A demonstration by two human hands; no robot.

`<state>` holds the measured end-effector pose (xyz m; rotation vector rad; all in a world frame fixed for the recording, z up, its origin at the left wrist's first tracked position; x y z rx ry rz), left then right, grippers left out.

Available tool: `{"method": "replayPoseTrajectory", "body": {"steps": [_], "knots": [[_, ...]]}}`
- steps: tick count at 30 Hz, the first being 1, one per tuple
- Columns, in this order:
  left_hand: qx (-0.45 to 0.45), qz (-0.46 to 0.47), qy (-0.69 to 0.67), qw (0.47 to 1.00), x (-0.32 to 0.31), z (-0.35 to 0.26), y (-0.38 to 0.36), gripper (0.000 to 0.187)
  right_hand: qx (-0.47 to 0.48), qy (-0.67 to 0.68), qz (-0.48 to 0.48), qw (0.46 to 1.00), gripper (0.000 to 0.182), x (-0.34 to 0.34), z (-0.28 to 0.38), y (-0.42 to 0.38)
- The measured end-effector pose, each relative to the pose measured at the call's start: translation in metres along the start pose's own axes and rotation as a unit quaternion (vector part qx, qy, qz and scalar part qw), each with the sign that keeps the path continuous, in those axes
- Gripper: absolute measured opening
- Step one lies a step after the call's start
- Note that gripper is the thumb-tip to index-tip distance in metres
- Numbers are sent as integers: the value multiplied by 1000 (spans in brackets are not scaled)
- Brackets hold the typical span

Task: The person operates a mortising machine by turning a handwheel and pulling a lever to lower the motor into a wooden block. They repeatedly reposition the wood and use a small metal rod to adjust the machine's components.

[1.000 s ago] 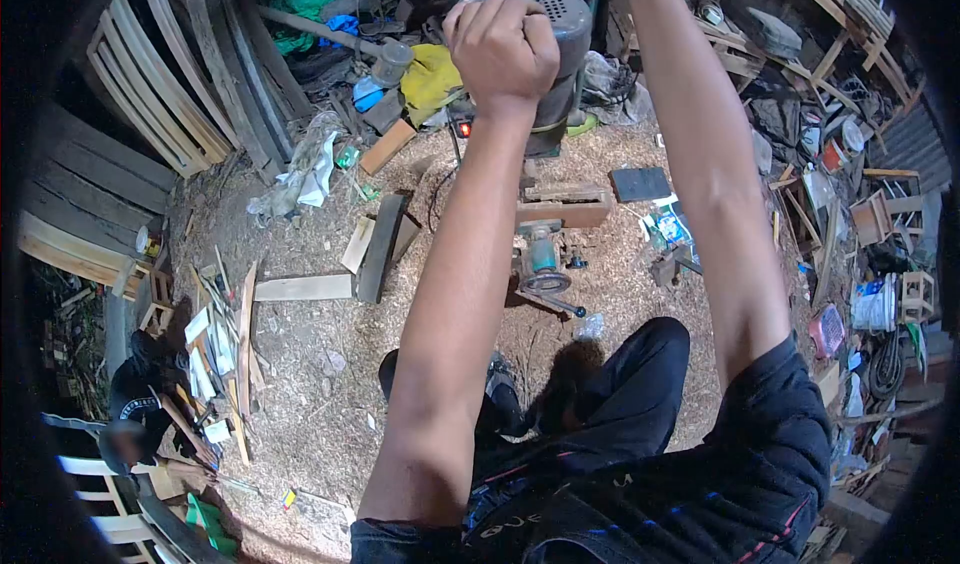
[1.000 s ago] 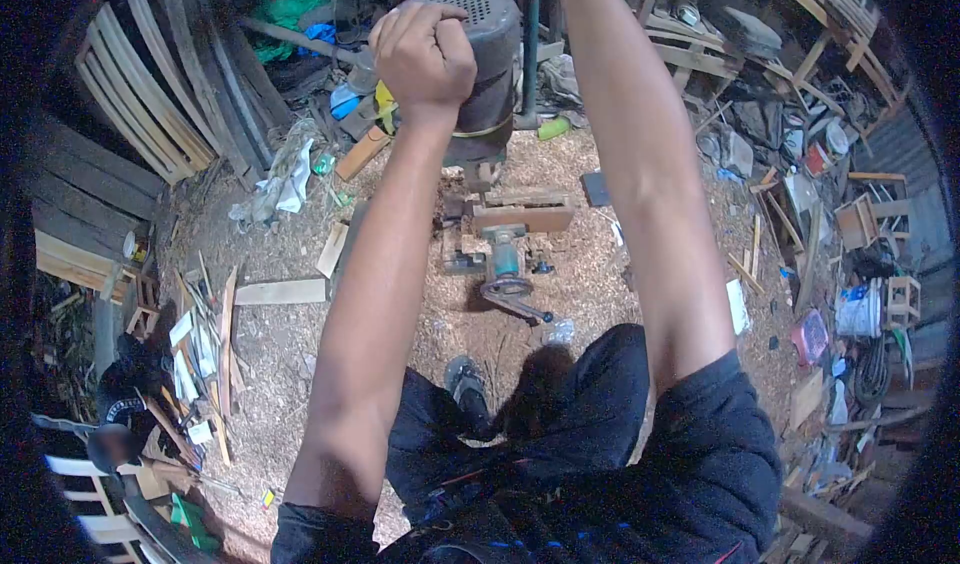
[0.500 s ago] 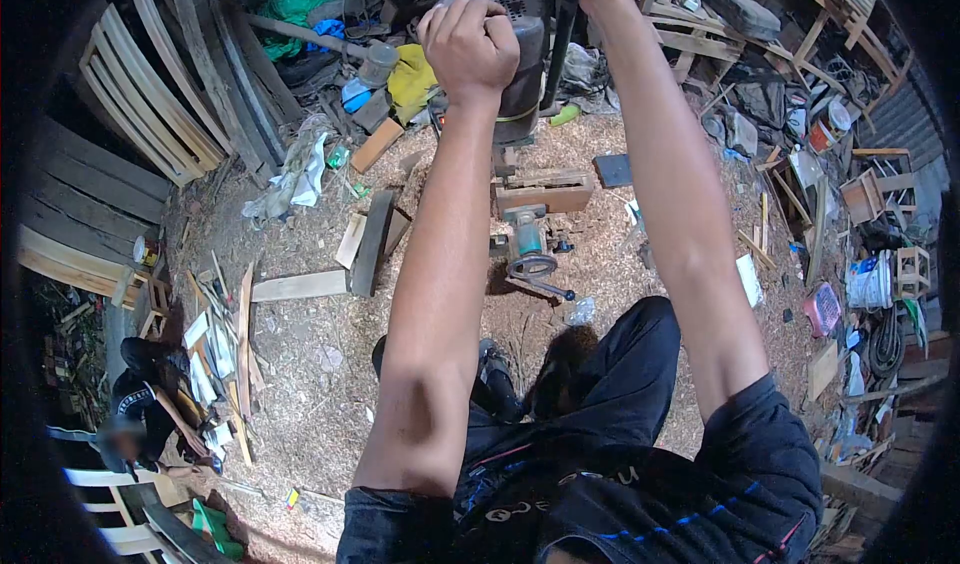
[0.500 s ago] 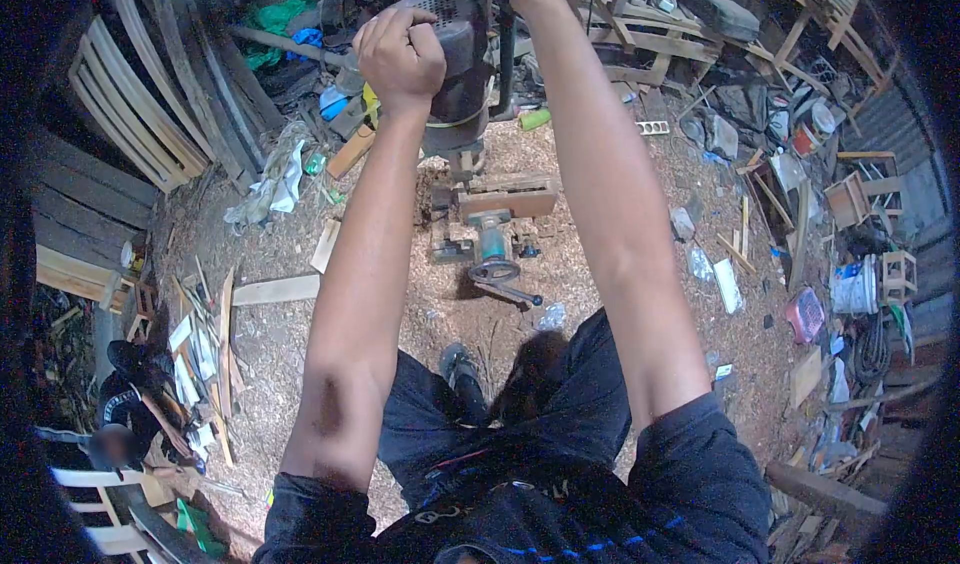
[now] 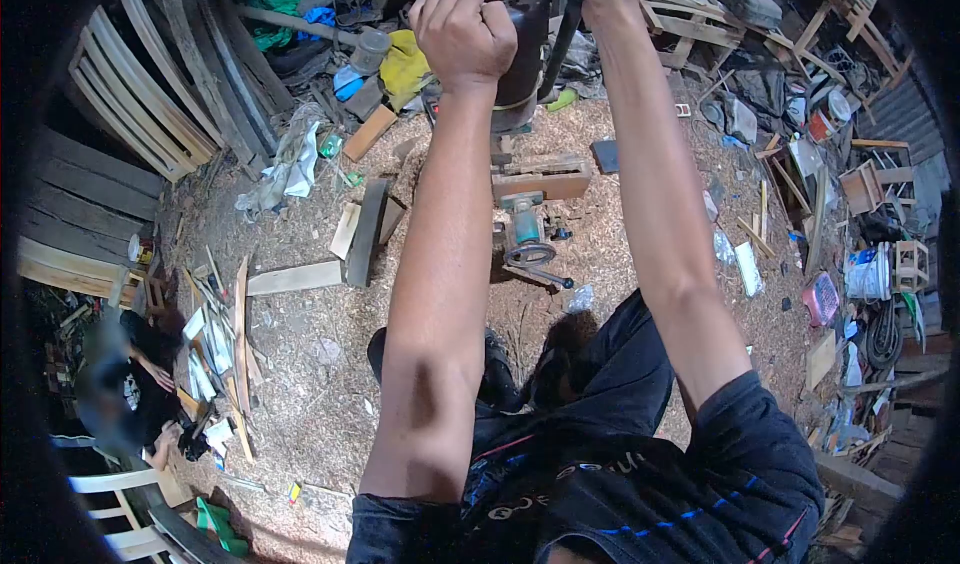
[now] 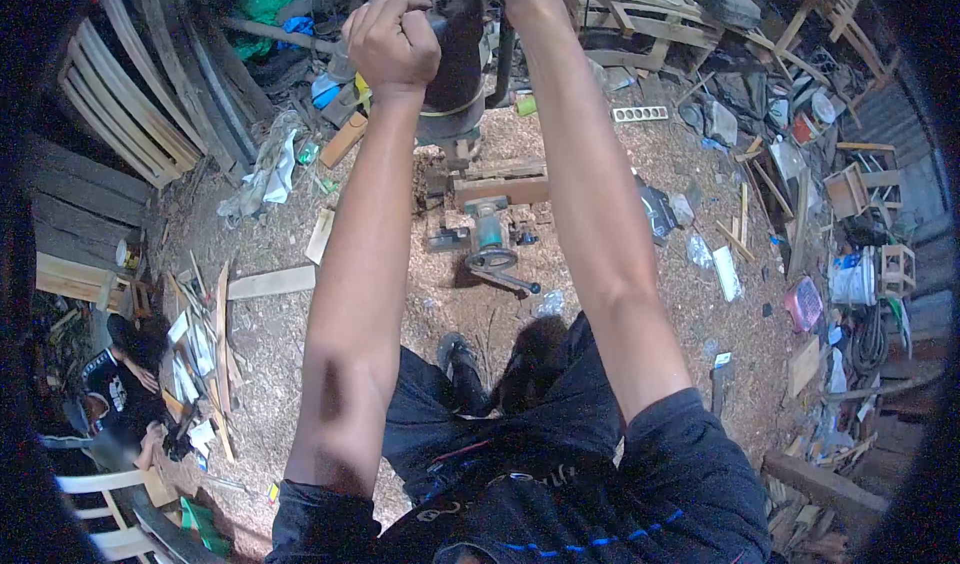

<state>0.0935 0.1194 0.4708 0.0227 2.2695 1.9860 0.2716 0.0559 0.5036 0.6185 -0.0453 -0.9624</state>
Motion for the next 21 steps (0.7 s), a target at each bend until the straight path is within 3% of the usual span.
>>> {"method": "replayPoseTrajectory", "body": {"steps": [9,13,14,17,18,21], "knots": [[-1,10,0,1000,3,1,-8,18,65,-28,-31,997,37,17,12,-55],[0,11,-5,1000,2,3,-12,17,80,-76,86,990,33,34,10,-82],[-2,9,-7,1000,1,3,-11,17,81,-33,29,996,37,25,27,-99],[1,17,-15,1000,2,2,-13,16,105,-14,33,994,36,30,28,-119],[3,19,-15,1000,3,1,-13,16,83,-71,34,993,31,34,28,-130],[5,28,-13,1000,2,0,-15,18,104,-28,43,993,35,42,25,-154]]}}
Point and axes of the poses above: each hand's wrist, its own y-axis towards the middle knuckle, its own x-axis out of the back of the hand, z = x × y, the point moved 6 cm from there along y, towards the middle knuckle, and after that the axes turned 11 degrees about -y, right-handed, at the moved point
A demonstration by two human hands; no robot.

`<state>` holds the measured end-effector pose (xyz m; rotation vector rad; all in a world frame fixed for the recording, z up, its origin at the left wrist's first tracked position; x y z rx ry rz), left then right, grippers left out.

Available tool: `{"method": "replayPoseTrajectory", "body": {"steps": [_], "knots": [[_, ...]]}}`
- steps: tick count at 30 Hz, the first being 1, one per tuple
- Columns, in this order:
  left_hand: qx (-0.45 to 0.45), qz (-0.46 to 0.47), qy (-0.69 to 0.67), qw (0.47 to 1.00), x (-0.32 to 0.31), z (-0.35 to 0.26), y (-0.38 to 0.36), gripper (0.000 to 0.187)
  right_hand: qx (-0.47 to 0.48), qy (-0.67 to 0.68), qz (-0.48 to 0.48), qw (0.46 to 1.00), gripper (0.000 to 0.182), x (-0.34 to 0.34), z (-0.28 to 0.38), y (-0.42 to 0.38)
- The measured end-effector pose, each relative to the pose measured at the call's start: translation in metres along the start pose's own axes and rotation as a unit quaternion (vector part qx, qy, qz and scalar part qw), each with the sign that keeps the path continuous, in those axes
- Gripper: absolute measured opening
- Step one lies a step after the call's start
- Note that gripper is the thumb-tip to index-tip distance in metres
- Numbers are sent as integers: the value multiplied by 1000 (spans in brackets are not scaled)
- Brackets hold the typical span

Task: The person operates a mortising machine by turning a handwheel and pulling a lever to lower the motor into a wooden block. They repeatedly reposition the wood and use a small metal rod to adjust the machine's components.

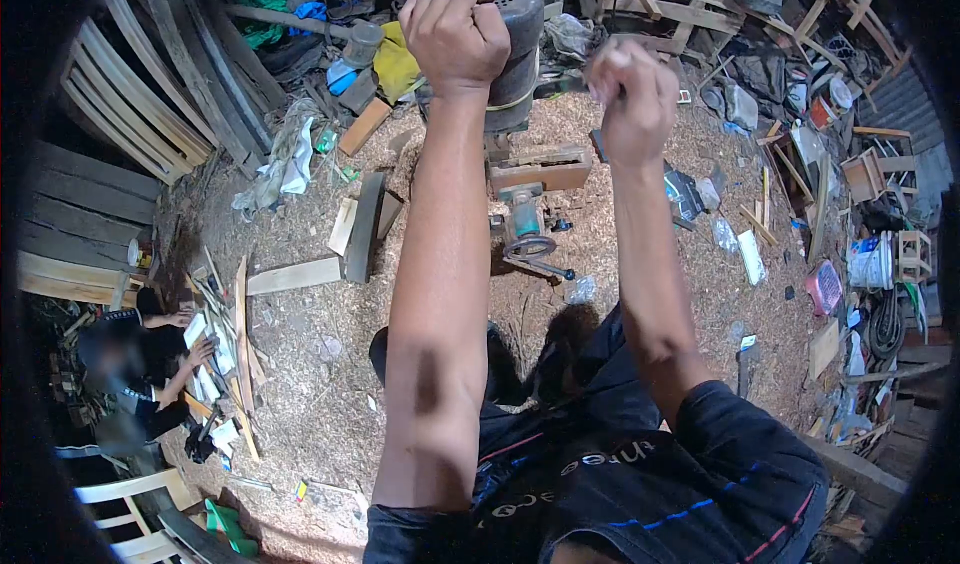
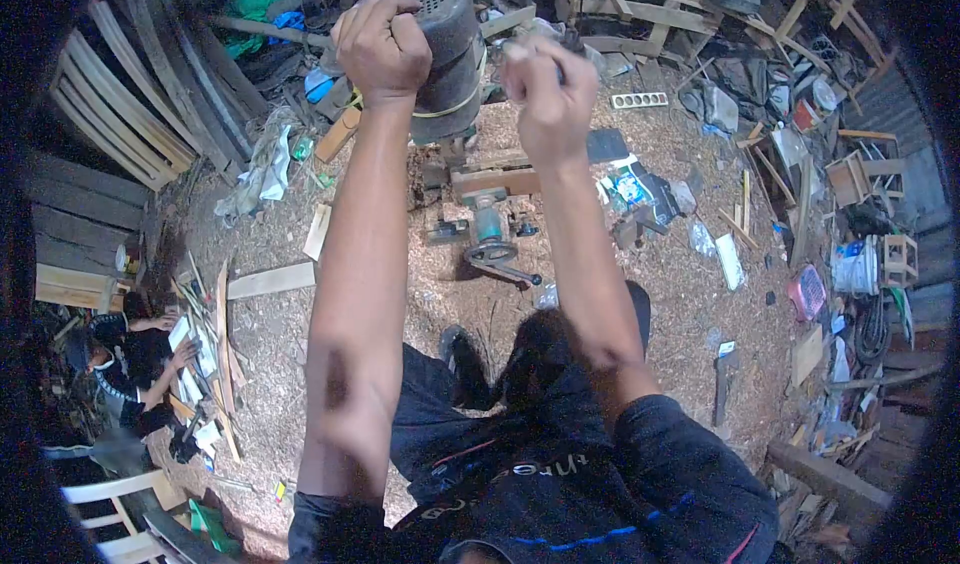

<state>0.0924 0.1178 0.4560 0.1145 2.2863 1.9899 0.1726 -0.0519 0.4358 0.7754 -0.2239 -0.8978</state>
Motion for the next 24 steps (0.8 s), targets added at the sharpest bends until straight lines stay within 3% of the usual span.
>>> {"method": "replayPoseTrajectory", "body": {"steps": [12,17,20,21,24], "knots": [[-10,21,-2,1000,4,-6,-4,20,67,2,29,997,26,15,3,-74],[-2,-11,-4,1000,2,2,-4,16,89,-24,44,995,57,18,6,-90],[22,-2,-9,1000,2,2,-5,15,-21,32,107,994,66,18,9,-73],[27,-2,-5,1000,0,2,-4,15,-117,62,153,979,68,16,10,-61],[42,11,3,999,2,0,-6,15,-400,-106,306,857,62,8,11,-40]]}}
Point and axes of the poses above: each hand's wrist, its own y-axis towards the middle knuckle, its own x-axis out of the back of the hand, z = x × y, the point moved 6 cm from there along y, towards the middle knuckle, and after that the axes turned 11 degrees about -y, right-handed, at the moved point
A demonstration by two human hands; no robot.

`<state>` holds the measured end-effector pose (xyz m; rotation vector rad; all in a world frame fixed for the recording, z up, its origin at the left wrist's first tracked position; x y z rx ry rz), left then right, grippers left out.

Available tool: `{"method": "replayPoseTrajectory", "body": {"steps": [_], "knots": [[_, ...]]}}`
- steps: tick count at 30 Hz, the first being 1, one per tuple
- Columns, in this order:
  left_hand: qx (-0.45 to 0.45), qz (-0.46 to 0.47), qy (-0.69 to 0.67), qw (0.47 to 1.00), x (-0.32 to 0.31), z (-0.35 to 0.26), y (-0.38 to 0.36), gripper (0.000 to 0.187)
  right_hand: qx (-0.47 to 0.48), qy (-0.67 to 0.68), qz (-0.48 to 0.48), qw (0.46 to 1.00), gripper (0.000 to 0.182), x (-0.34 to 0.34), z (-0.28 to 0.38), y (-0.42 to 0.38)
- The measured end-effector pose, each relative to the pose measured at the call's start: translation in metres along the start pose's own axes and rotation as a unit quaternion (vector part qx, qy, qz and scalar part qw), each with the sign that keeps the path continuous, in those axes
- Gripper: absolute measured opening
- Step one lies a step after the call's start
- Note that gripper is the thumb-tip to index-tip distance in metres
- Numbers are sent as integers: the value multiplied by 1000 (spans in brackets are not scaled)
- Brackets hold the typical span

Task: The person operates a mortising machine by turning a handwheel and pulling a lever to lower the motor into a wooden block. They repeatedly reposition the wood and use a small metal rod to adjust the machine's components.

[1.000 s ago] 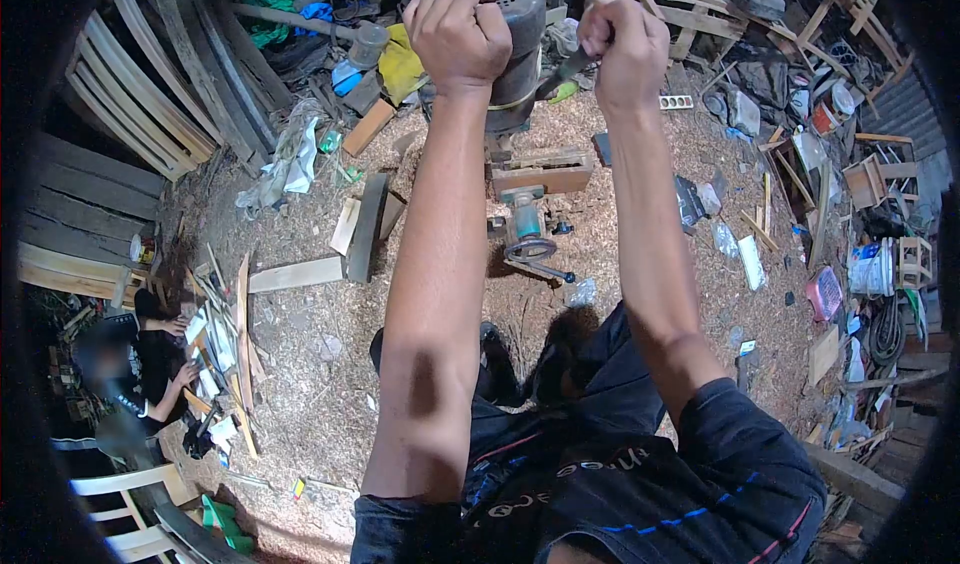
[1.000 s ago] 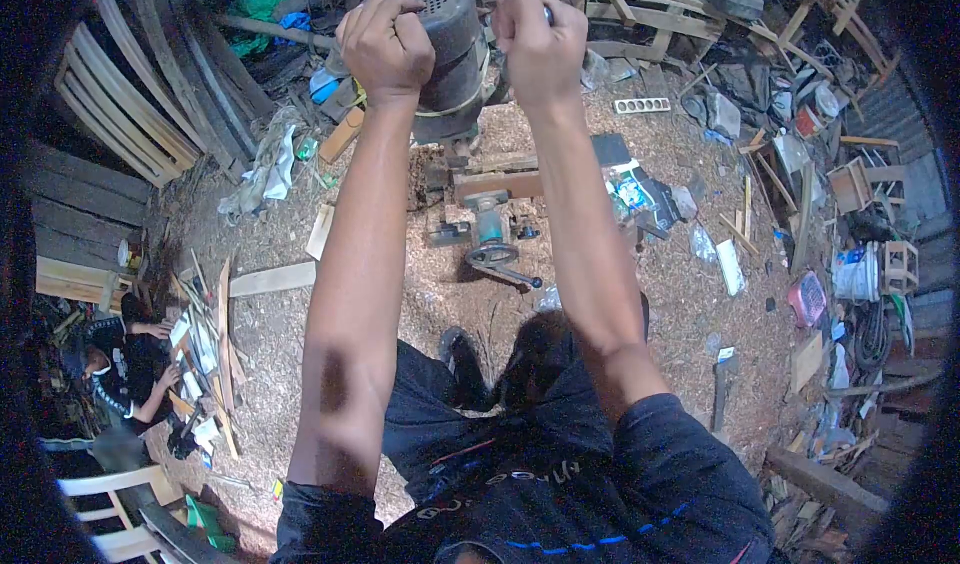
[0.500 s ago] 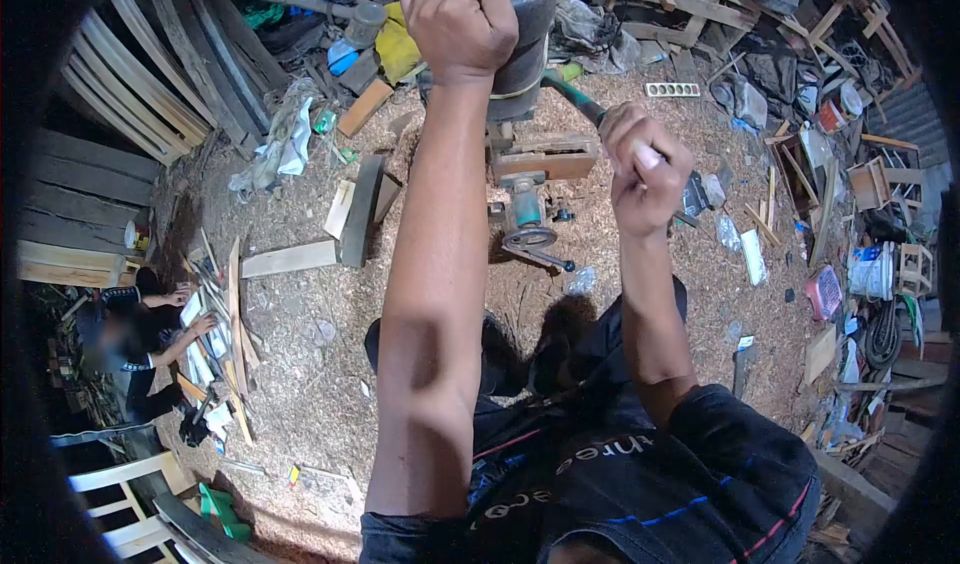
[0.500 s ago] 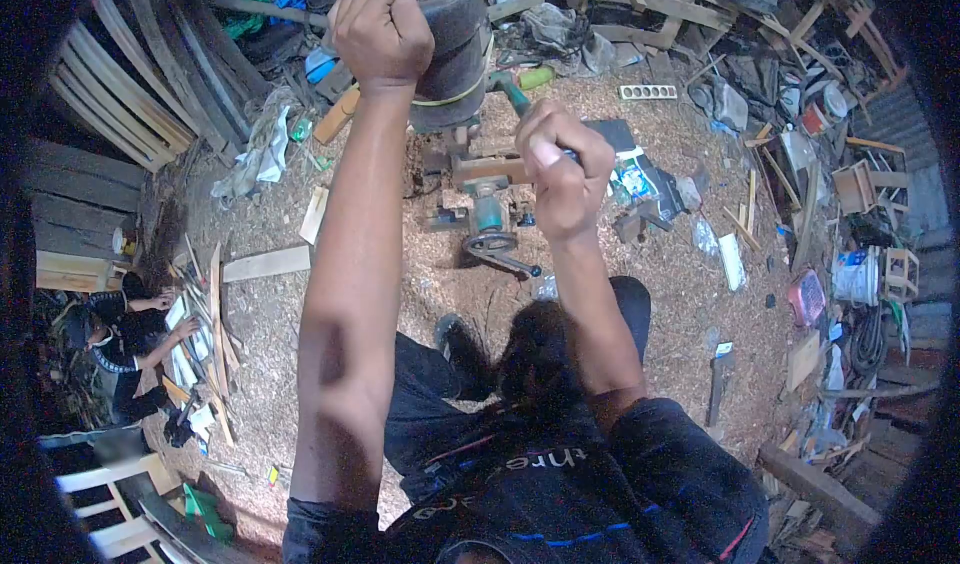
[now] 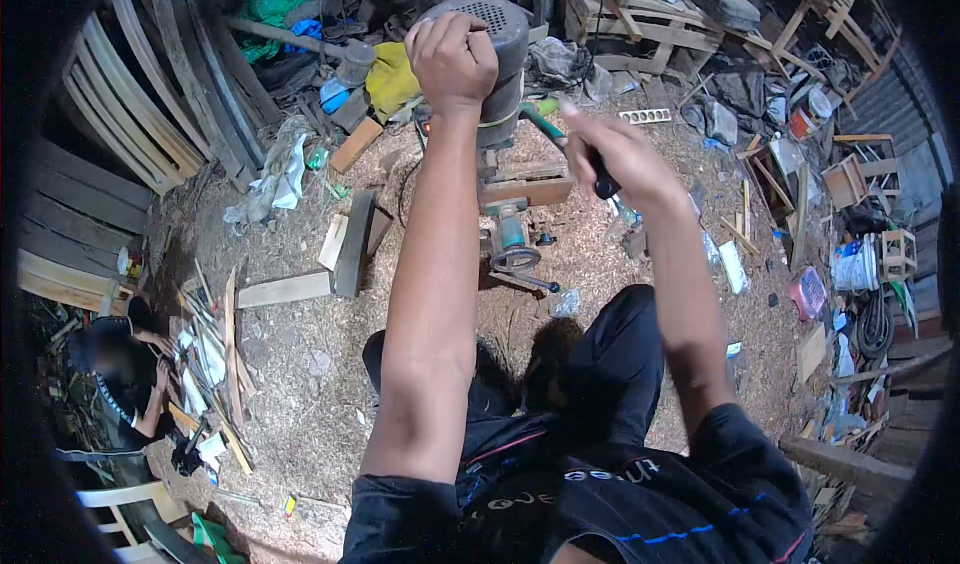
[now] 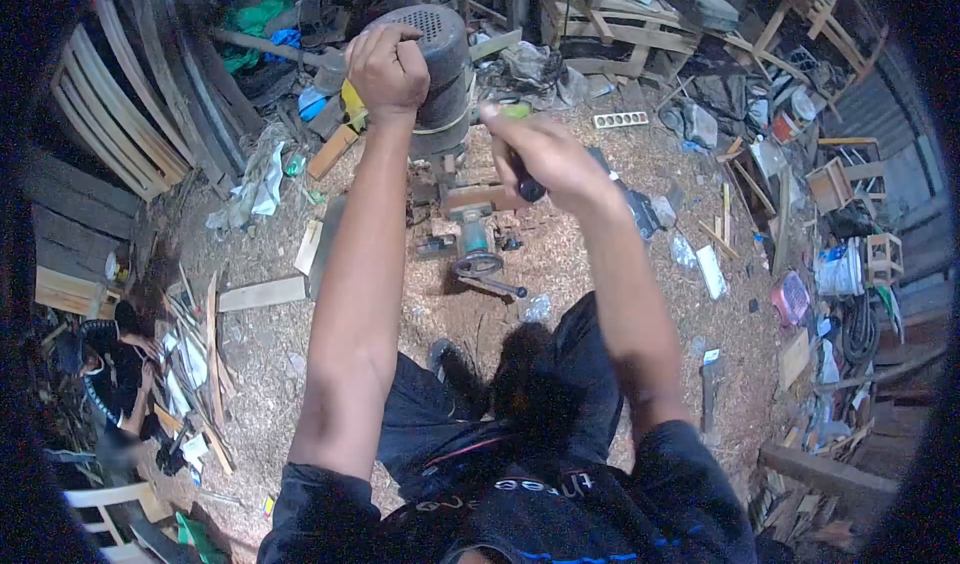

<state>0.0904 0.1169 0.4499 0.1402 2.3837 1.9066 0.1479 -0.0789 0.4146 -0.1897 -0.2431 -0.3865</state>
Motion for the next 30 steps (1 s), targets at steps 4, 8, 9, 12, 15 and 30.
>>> {"method": "replayPoseTrajectory", "body": {"steps": [4,8,9,12,15,30], "knots": [[7,8,0,1000,3,-3,2,17,42,-331,-19,942,49,-3,13,30],[15,10,-7,1000,1,-1,2,16,-66,-554,-9,830,48,-3,16,35],[11,12,-6,1000,2,0,-1,16,-163,-443,59,880,45,-3,15,35],[0,14,-5,1000,1,1,-2,16,-303,-379,62,872,35,-6,4,31],[-13,4,-5,1000,2,1,0,16,-310,-349,73,881,20,2,-18,40],[-50,-18,-65,996,7,-12,1,15,-314,-290,-67,902,20,-20,-53,-10]]}}
Point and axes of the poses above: each hand's wrist, its own y-axis towards the middle knuckle, its own x-axis out of the back of the hand, z = x × y, the point moved 6 cm from there along y, towards the middle knuckle, and after that the axes turned 11 degrees about -y, right-handed, at the moved point
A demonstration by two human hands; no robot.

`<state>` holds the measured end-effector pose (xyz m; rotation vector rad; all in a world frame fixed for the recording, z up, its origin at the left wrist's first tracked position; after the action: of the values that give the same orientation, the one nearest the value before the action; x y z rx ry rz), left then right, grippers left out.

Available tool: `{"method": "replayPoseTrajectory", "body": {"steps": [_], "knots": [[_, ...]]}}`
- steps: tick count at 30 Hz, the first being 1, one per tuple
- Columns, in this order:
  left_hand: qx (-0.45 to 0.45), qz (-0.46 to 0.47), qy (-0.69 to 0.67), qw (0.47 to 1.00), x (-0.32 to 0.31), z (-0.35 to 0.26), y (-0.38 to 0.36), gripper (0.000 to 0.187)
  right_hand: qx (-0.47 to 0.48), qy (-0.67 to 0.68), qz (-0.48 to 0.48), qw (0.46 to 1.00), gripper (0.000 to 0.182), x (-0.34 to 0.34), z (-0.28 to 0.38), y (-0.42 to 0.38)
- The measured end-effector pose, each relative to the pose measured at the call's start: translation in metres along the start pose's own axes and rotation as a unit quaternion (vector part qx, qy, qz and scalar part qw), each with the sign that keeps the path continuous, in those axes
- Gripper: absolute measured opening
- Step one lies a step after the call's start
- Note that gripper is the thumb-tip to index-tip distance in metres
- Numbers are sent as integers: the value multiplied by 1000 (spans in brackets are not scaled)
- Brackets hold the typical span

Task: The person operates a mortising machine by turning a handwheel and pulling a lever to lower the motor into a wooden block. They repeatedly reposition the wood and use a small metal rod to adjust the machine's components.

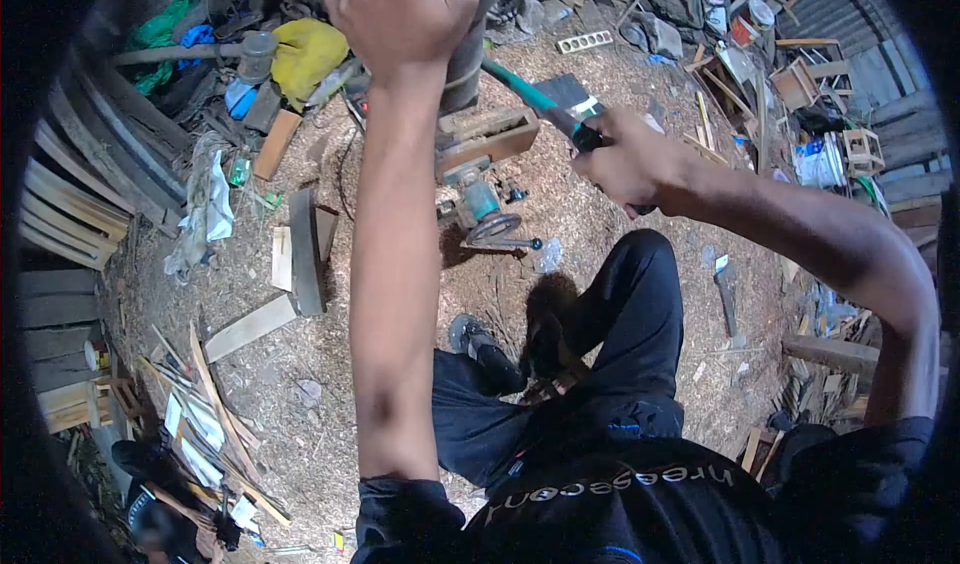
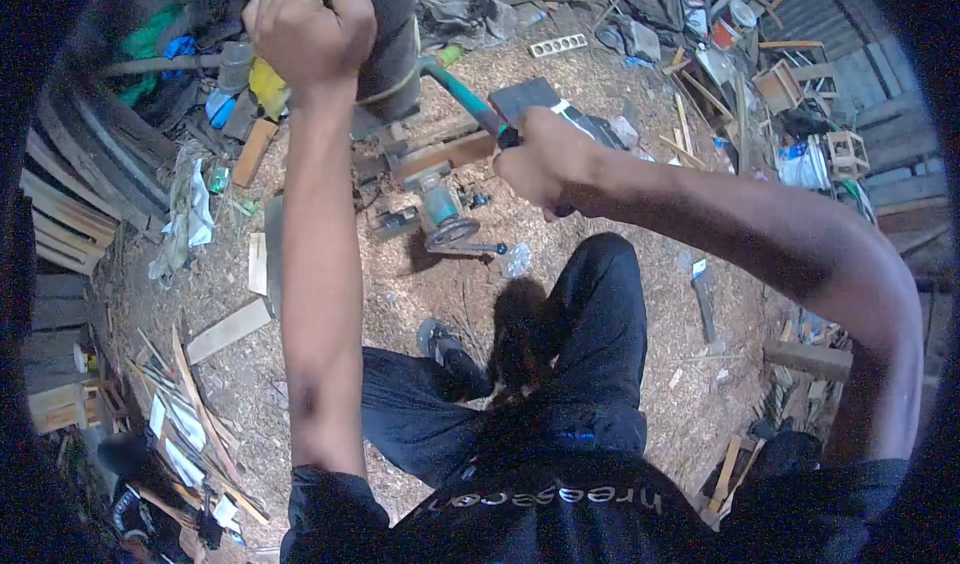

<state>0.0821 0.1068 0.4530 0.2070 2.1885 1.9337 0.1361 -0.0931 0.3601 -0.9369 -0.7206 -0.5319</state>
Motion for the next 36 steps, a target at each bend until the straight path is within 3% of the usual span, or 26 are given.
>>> {"method": "replayPoseTrajectory", "body": {"steps": [7,10,18,19,23,26,28,30,32,36], "knots": [[-9,0,9,1000,0,-2,-8,15,11,62,-31,998,23,-26,-18,-2],[-11,1,12,1000,2,-5,-11,15,39,15,-66,997,19,-38,-27,3],[-8,22,11,1000,-1,11,-19,18,39,-18,-77,996,36,-59,-41,-1],[-11,24,22,999,-3,8,-21,18,78,-14,-123,989,34,-69,-51,6],[2,17,38,999,-4,14,-25,15,60,24,-103,993,31,-82,-47,0],[30,60,52,996,-7,20,-32,13,132,3,-213,968,41,-180,-115,61],[59,54,21,997,-3,19,-37,14,138,54,-238,960,38,-226,-129,96],[42,32,12,999,-3,23,-41,14,165,82,-243,952,42,-235,-128,106],[43,50,24,998,-3,27,-40,15,127,97,-182,970,47,-238,-134,110],[47,58,27,997,-5,25,-40,17,162,85,-222,958,50,-229,-131,101]]}}
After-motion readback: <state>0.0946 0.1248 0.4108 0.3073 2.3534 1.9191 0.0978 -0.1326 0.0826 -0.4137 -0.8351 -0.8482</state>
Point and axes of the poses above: each hand's wrist, its own y-axis towards the middle knuckle, its own x-axis out of the back of the hand, z = x × y, the point moved 6 cm from there along y, towards the middle knuckle, and after that the axes turned 11 degrees about -y, right-handed, at the moved point
